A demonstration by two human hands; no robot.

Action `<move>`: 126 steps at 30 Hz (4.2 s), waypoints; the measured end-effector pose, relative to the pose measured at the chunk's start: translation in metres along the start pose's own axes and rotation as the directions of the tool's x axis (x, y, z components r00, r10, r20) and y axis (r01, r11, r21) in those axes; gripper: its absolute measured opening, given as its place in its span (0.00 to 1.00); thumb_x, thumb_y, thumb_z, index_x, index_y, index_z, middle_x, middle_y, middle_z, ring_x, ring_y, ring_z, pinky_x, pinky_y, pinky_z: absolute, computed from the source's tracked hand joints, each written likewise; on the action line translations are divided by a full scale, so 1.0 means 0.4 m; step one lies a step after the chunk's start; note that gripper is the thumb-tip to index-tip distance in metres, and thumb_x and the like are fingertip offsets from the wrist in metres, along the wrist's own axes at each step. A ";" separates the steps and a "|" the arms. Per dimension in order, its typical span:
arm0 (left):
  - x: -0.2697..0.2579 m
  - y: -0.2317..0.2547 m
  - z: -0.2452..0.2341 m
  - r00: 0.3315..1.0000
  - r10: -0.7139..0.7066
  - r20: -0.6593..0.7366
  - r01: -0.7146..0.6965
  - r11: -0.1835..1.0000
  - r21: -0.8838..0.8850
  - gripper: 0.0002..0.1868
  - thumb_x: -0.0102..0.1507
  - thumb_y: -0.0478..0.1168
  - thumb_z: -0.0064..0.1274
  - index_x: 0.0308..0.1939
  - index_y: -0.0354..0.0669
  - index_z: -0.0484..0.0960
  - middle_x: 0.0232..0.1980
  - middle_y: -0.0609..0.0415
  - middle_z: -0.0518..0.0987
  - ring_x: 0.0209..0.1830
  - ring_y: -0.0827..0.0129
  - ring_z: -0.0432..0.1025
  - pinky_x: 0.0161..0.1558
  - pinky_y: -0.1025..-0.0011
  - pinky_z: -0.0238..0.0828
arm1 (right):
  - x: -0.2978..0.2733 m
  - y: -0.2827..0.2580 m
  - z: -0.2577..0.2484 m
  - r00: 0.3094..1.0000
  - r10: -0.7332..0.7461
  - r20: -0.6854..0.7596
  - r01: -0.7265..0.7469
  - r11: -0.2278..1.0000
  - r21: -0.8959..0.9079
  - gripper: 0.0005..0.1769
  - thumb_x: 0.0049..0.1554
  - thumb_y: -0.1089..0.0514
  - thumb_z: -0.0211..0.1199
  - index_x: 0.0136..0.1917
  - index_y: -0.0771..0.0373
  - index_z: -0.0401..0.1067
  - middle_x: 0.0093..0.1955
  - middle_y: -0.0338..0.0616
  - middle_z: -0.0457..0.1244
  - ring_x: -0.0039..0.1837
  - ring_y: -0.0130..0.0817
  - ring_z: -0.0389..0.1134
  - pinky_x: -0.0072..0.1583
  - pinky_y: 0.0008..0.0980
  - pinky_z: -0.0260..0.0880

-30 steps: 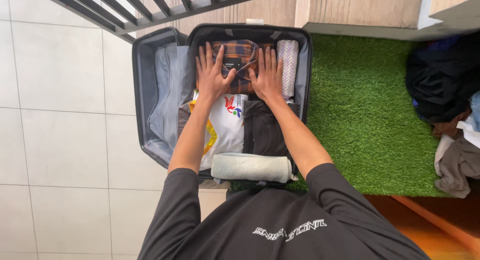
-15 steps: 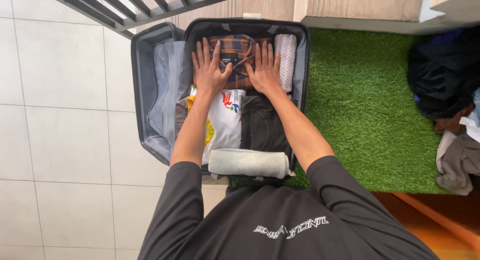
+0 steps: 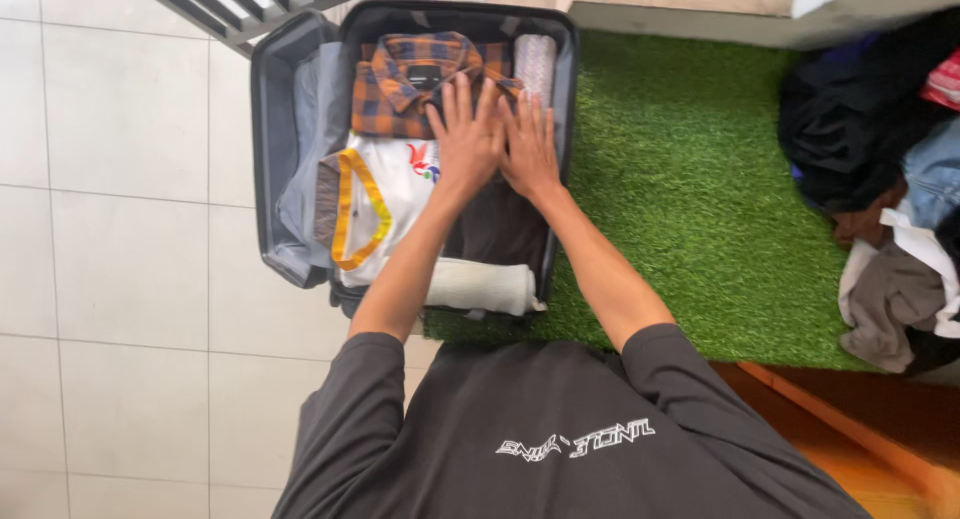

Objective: The person folds an orange plaid shirt and a red jersey, then places them into an open suitcase.

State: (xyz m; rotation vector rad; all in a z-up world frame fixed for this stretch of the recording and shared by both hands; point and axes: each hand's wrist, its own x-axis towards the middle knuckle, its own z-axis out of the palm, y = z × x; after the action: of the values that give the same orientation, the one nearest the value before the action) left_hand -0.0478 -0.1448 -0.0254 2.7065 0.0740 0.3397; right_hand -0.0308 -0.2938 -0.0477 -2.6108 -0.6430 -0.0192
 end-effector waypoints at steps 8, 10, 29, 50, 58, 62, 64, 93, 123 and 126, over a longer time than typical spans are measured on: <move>-0.181 0.382 0.110 0.986 -0.033 0.166 0.079 0.957 -0.280 0.29 0.73 0.43 0.41 0.79 0.46 0.65 0.80 0.39 0.61 0.81 0.41 0.55 0.77 0.32 0.50 | -0.274 0.186 -0.157 0.997 -0.052 -0.061 0.052 0.999 -0.005 0.39 0.62 0.55 0.59 0.81 0.66 0.51 0.84 0.59 0.45 0.86 0.54 0.40 0.81 0.57 0.35; -0.229 0.464 0.122 0.995 -0.018 0.096 0.033 0.987 -0.158 0.28 0.69 0.45 0.46 0.74 0.47 0.66 0.79 0.32 0.57 0.79 0.35 0.52 0.74 0.33 0.49 | -0.365 0.268 -0.176 0.998 -0.046 -0.033 0.045 0.998 -0.031 0.39 0.63 0.56 0.58 0.83 0.65 0.51 0.85 0.57 0.45 0.87 0.53 0.40 0.82 0.57 0.35; -0.754 0.958 0.500 0.752 0.209 0.625 -0.232 0.972 -0.046 0.47 0.59 0.51 0.58 0.80 0.63 0.53 0.82 0.34 0.46 0.80 0.31 0.39 0.73 0.38 0.43 | -1.107 0.771 -0.375 0.933 0.123 0.338 -0.149 0.987 0.052 0.37 0.60 0.49 0.61 0.78 0.59 0.55 0.86 0.50 0.39 0.86 0.49 0.36 0.79 0.55 0.36; -0.640 0.989 0.484 0.908 0.050 0.415 -0.021 0.997 -0.076 0.14 0.58 0.47 0.60 0.48 0.56 0.80 0.55 0.53 0.71 0.60 0.53 0.64 0.51 0.49 0.65 | -1.036 0.883 -0.372 0.911 0.241 0.335 -0.349 0.882 0.315 0.19 0.63 0.50 0.56 0.65 0.55 0.73 0.73 0.40 0.62 0.76 0.42 0.58 0.74 0.50 0.52; -0.633 0.963 0.503 0.909 0.037 0.416 0.020 0.991 -0.132 0.12 0.58 0.46 0.60 0.45 0.56 0.81 0.53 0.54 0.72 0.59 0.53 0.64 0.50 0.50 0.66 | -0.893 0.943 -0.476 0.914 0.349 0.205 -0.404 0.768 0.497 0.17 0.61 0.54 0.57 0.59 0.63 0.76 0.55 0.51 0.71 0.55 0.46 0.74 0.57 0.40 0.73; -0.636 0.961 0.503 0.919 0.044 0.391 0.011 0.990 -0.138 0.12 0.58 0.45 0.60 0.46 0.56 0.82 0.53 0.53 0.72 0.59 0.53 0.64 0.49 0.50 0.66 | -0.695 1.098 -0.616 0.850 0.376 -0.369 -0.232 0.896 0.379 0.09 0.61 0.59 0.62 0.53 0.63 0.77 0.47 0.52 0.72 0.49 0.47 0.76 0.52 0.41 0.75; -0.632 0.964 0.508 0.913 0.029 0.406 0.021 0.993 -0.118 0.12 0.59 0.46 0.60 0.45 0.55 0.81 0.53 0.53 0.72 0.58 0.53 0.64 0.49 0.50 0.66 | -0.598 1.186 -0.693 0.804 0.403 -0.437 -0.296 0.909 0.294 0.13 0.58 0.57 0.67 0.56 0.62 0.75 0.43 0.51 0.72 0.46 0.51 0.74 0.50 0.45 0.72; -0.247 1.152 0.373 0.763 0.270 0.588 0.626 -0.537 -0.565 0.33 0.74 0.60 0.41 0.71 0.37 0.65 0.56 0.39 0.80 0.47 0.62 0.79 0.47 0.59 0.78 | -0.812 0.602 -0.787 0.953 0.035 -0.299 0.150 0.807 0.572 0.15 0.62 0.60 0.65 0.35 0.66 0.67 0.31 0.47 0.60 0.33 0.34 0.61 0.39 0.38 0.61; -0.466 0.614 -0.152 0.805 -0.515 -0.294 0.335 0.805 -0.490 0.13 0.69 0.33 0.42 0.55 0.36 0.78 0.54 0.46 0.80 0.54 0.64 0.75 0.60 0.66 0.68 | -0.804 0.956 -0.537 0.923 0.384 0.035 -0.333 0.748 0.574 0.17 0.61 0.53 0.65 0.62 0.60 0.74 0.51 0.45 0.68 0.51 0.35 0.71 0.55 0.34 0.72; -0.467 0.688 -0.127 0.883 -0.452 0.124 0.468 0.834 -0.292 0.20 0.69 0.42 0.46 0.63 0.38 0.76 0.57 0.38 0.79 0.57 0.52 0.75 0.60 0.61 0.68 | -0.740 1.063 -0.518 0.911 0.373 -0.176 -0.284 0.877 0.388 0.21 0.59 0.55 0.68 0.64 0.60 0.71 0.53 0.50 0.64 0.55 0.45 0.69 0.58 0.41 0.70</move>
State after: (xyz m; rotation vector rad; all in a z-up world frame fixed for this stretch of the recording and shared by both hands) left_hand -0.2410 -0.3957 0.0887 2.2813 0.5984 0.1208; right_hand -0.0871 -0.8482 -0.0755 -2.2800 -0.0898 -0.1087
